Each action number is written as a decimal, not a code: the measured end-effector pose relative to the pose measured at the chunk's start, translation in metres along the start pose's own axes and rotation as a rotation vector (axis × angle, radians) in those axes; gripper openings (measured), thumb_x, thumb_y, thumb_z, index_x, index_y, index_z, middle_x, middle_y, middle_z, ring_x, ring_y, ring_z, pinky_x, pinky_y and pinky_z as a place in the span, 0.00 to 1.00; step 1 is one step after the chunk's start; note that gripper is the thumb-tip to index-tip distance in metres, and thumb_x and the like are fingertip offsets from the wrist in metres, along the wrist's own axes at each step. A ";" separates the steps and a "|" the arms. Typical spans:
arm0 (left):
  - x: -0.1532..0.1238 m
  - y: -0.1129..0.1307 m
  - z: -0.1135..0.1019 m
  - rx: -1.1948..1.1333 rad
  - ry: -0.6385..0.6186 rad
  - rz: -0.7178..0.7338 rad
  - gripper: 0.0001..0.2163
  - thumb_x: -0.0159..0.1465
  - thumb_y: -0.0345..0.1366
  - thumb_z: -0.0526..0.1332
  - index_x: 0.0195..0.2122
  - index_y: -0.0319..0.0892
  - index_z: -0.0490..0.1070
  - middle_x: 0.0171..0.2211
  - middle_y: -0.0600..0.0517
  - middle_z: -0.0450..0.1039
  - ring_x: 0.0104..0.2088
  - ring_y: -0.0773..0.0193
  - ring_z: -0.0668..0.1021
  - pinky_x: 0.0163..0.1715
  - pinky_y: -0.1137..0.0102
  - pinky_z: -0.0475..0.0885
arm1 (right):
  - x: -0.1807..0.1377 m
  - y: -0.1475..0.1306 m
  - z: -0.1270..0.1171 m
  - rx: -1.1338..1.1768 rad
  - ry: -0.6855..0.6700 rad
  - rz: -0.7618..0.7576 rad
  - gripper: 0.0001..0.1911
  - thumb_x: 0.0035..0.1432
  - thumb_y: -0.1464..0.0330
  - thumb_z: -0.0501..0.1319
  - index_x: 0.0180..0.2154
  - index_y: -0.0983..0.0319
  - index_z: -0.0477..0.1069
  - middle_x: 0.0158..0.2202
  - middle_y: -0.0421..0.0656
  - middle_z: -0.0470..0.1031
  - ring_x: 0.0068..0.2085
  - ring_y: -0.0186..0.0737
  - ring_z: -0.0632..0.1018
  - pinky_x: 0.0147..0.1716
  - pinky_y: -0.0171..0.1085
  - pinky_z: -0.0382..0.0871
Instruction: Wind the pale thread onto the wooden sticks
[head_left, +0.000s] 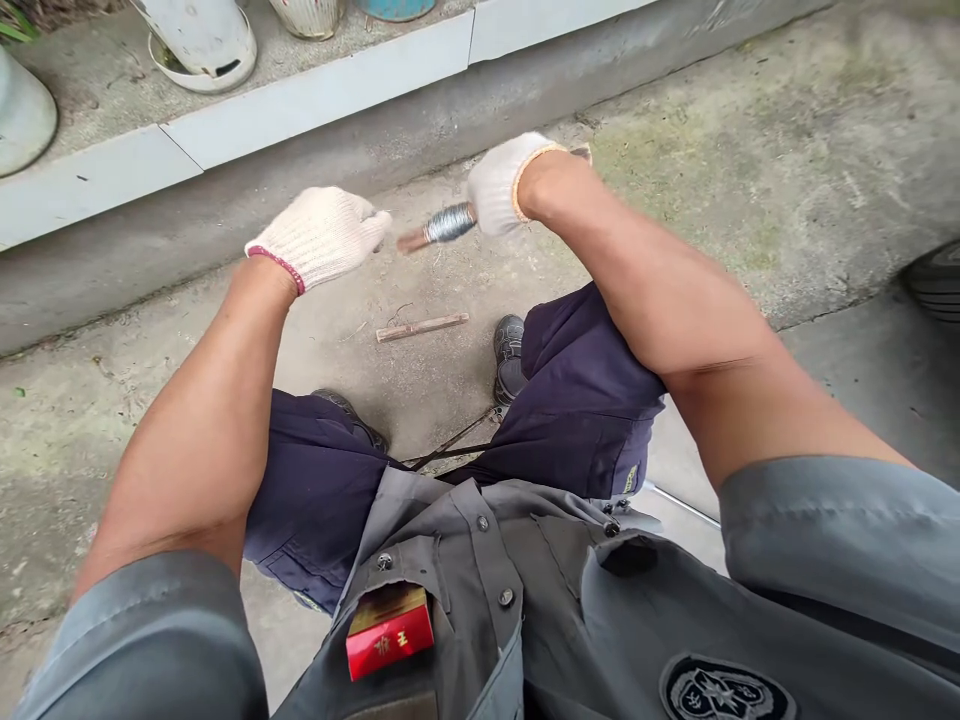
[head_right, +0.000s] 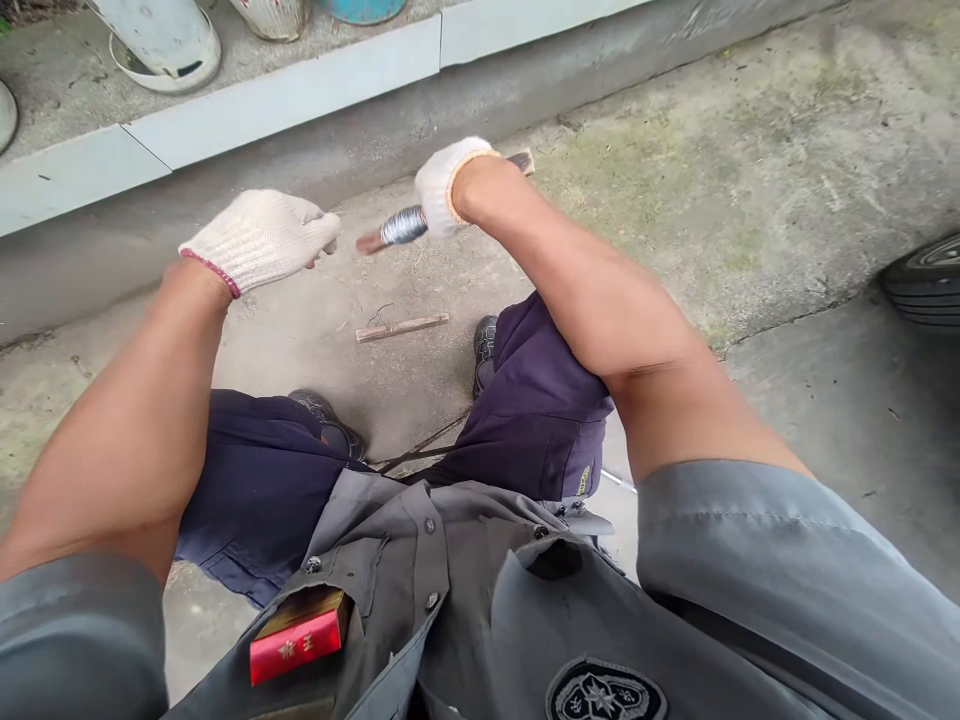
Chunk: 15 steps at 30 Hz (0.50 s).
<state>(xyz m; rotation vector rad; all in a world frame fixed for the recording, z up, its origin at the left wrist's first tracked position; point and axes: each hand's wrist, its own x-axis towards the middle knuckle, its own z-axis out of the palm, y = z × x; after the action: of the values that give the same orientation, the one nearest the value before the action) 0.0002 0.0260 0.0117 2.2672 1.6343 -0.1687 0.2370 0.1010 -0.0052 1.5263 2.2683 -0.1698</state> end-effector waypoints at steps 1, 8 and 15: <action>-0.001 0.004 0.001 -0.022 -0.009 0.007 0.28 0.72 0.53 0.44 0.41 0.40 0.81 0.34 0.45 0.79 0.33 0.57 0.74 0.40 0.63 0.65 | 0.004 0.001 -0.001 -0.068 0.033 0.015 0.11 0.53 0.70 0.70 0.30 0.69 0.71 0.32 0.54 0.78 0.45 0.49 0.82 0.53 0.50 0.73; -0.006 0.011 0.013 -0.157 -0.118 -0.015 0.28 0.72 0.56 0.47 0.42 0.43 0.82 0.33 0.47 0.79 0.35 0.57 0.76 0.43 0.61 0.68 | 0.008 0.013 -0.020 0.155 0.224 0.032 0.17 0.58 0.65 0.62 0.43 0.72 0.77 0.42 0.61 0.80 0.46 0.58 0.81 0.47 0.54 0.75; -0.009 0.002 0.014 -0.130 -0.175 0.015 0.29 0.73 0.55 0.45 0.43 0.41 0.80 0.35 0.50 0.79 0.32 0.64 0.72 0.40 0.65 0.66 | -0.033 0.002 -0.036 0.738 0.176 -0.198 0.09 0.60 0.66 0.61 0.35 0.67 0.70 0.28 0.45 0.77 0.20 0.27 0.70 0.19 0.24 0.61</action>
<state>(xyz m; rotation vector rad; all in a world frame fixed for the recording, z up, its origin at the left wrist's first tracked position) 0.0008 0.0126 0.0013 2.1037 1.4939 -0.2431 0.2399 0.0843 0.0406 1.6762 2.6557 -1.0663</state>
